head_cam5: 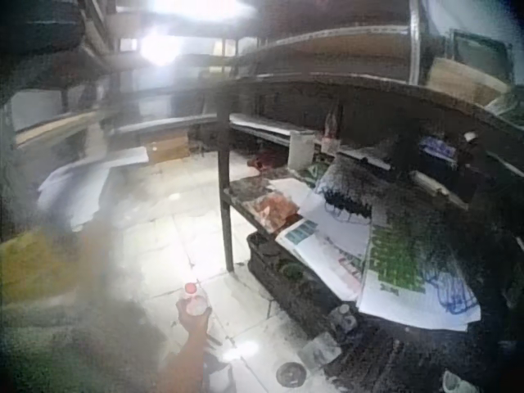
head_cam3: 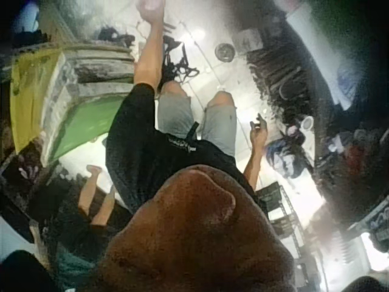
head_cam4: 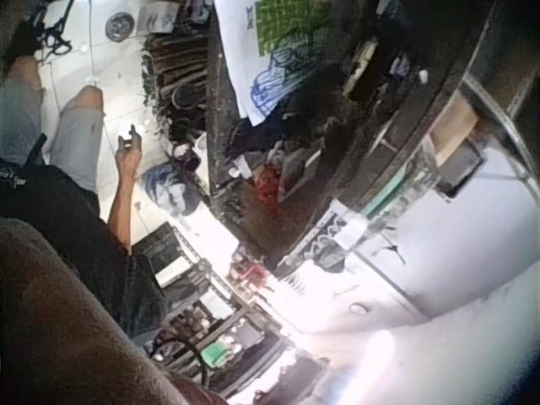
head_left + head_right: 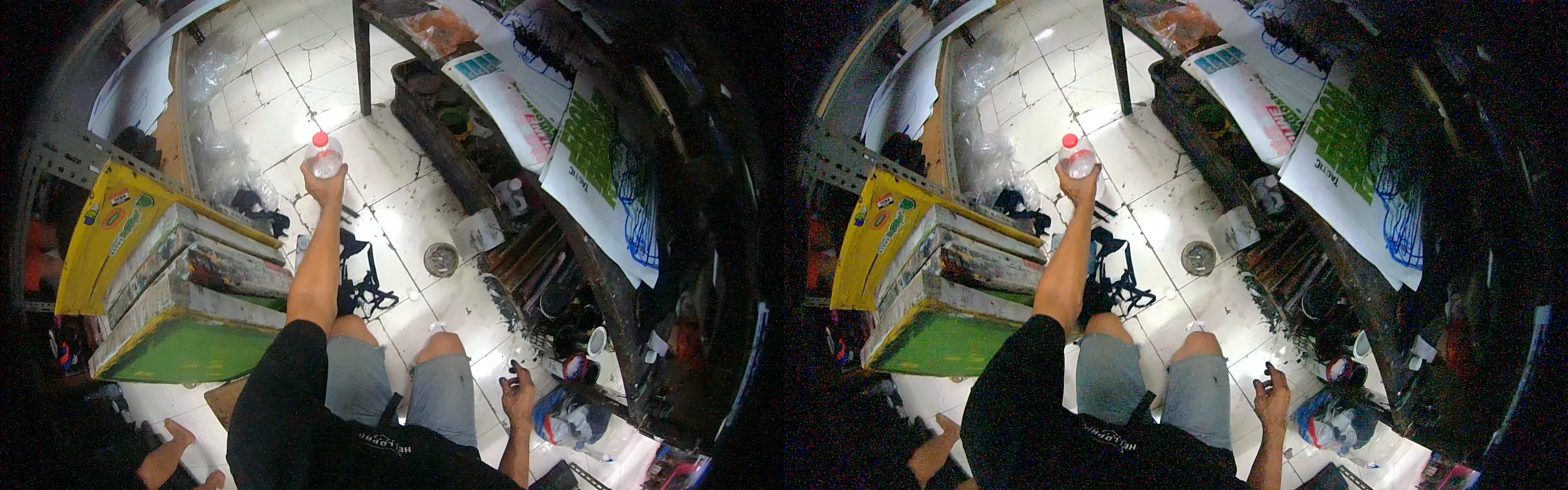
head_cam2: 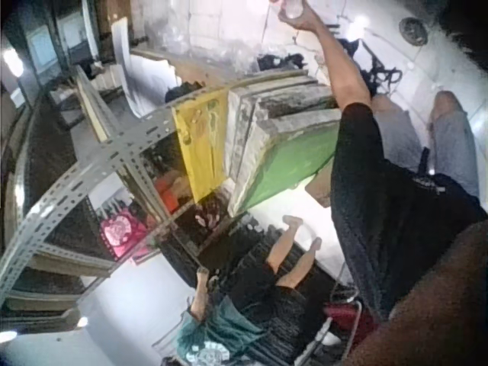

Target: The person sits on the floor and cleans several squeegees using a dark cloth. They wipe the rubber blades and wooden handles of each squeegee, occasionally dipping the cloth into a container of liquid to wet it before continuing to clean the tools.

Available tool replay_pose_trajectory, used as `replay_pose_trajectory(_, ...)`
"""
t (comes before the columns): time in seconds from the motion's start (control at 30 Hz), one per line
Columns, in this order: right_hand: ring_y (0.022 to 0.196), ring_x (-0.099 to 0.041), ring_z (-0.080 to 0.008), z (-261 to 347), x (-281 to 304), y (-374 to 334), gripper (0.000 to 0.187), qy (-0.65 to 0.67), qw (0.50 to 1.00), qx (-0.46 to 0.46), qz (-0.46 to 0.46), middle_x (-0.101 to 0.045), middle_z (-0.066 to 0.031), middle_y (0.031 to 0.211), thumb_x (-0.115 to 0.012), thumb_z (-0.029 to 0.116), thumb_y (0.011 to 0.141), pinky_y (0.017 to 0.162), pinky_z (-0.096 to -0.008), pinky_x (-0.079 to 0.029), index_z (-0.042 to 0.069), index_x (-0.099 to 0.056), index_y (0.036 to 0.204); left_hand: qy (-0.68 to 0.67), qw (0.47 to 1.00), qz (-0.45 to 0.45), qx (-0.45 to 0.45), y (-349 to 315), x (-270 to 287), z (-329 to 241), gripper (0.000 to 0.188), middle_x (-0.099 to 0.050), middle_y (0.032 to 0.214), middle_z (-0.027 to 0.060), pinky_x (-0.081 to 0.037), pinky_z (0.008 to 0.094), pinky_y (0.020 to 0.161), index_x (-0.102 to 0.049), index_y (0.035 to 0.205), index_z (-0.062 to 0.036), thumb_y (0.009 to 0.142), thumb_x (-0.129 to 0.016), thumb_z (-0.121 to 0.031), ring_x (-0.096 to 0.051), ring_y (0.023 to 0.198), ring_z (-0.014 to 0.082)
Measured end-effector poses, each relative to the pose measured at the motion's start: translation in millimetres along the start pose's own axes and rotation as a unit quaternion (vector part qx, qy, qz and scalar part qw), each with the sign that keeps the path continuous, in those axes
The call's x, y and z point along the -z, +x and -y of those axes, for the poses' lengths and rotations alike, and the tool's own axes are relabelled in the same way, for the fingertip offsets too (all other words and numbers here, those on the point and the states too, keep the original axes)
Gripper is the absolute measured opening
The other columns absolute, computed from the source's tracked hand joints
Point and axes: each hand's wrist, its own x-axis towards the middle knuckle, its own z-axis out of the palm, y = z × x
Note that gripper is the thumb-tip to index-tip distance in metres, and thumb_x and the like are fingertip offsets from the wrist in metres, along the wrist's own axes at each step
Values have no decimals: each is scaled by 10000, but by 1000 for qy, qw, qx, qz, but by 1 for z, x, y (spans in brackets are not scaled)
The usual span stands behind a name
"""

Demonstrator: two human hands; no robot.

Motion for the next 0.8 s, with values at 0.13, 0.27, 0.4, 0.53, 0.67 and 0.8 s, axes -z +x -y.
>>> replay_pose_trajectory(0.13, 700, -613, -213, 26, 0, 11, 425, -7, 999, 36, -14, -622, -156, 995, -664, 31, 777, 565, -310, -501, 3, -568, 1190, -31, 998, 4, -52, -31, 12, -36, 783, -616, 1033, 179, -473, 424, 877, -474, 1116, -33, 494, -900, -247, -595, 967, 352)
replay_pose_trajectory(0.27, 681, -599, -277, 125, 11, 52, 437, 20, 974, 193, -115, -621, -182, 971, -709, 51, 739, 576, -346, -475, -11, -570, 1149, -100, 988, 68, -92, -91, 54, -119, 778, -581, 1050, 190, -468, 419, 871, -450, 1136, 11, 533, -880, -226, -591, 961, 330)
replay_pose_trajectory(0.4, 738, -616, -320, 247, 36, 71, 626, 18, 914, 379, -145, -612, -172, 915, -761, 193, 646, 645, -366, -494, -21, -543, 1193, -179, 963, 141, -146, -151, 109, -178, 760, -581, 1007, 185, -488, 398, 820, -439, 1156, 19, 548, -849, -182, -606, 911, 329)
replay_pose_trajectory(0.53, 705, -622, -327, 315, 62, 48, 502, -85, 880, 446, -143, -599, -142, 827, -718, 372, 712, 587, -411, -481, 6, -573, 1024, -159, 946, 201, -197, -213, 165, -206, 734, -583, 990, 186, -502, 390, 787, -443, 1162, 30, 590, -842, -200, -614, 884, 335)
replay_pose_trajectory(0.67, 698, -637, -347, 305, 75, 17, 311, -186, 871, 450, -66, -603, -152, 808, -665, 286, 767, 581, -436, -497, 19, -551, 876, -137, 939, 236, -210, -247, 219, -236, 782, -588, 985, 192, -511, 394, 762, -437, 1184, 37, 579, -859, -221, -620, 871, 360)
replay_pose_trajectory(0.8, 698, -640, -362, 290, 89, -21, 221, -214, 849, 480, -55, -599, -167, 815, -638, 184, 772, 602, -450, -512, 11, -556, 881, -130, 926, 274, -226, -258, 263, -252, 760, -610, 955, 184, -524, 401, 732, -445, 1166, 25, 555, -846, -185, -637, 835, 362)
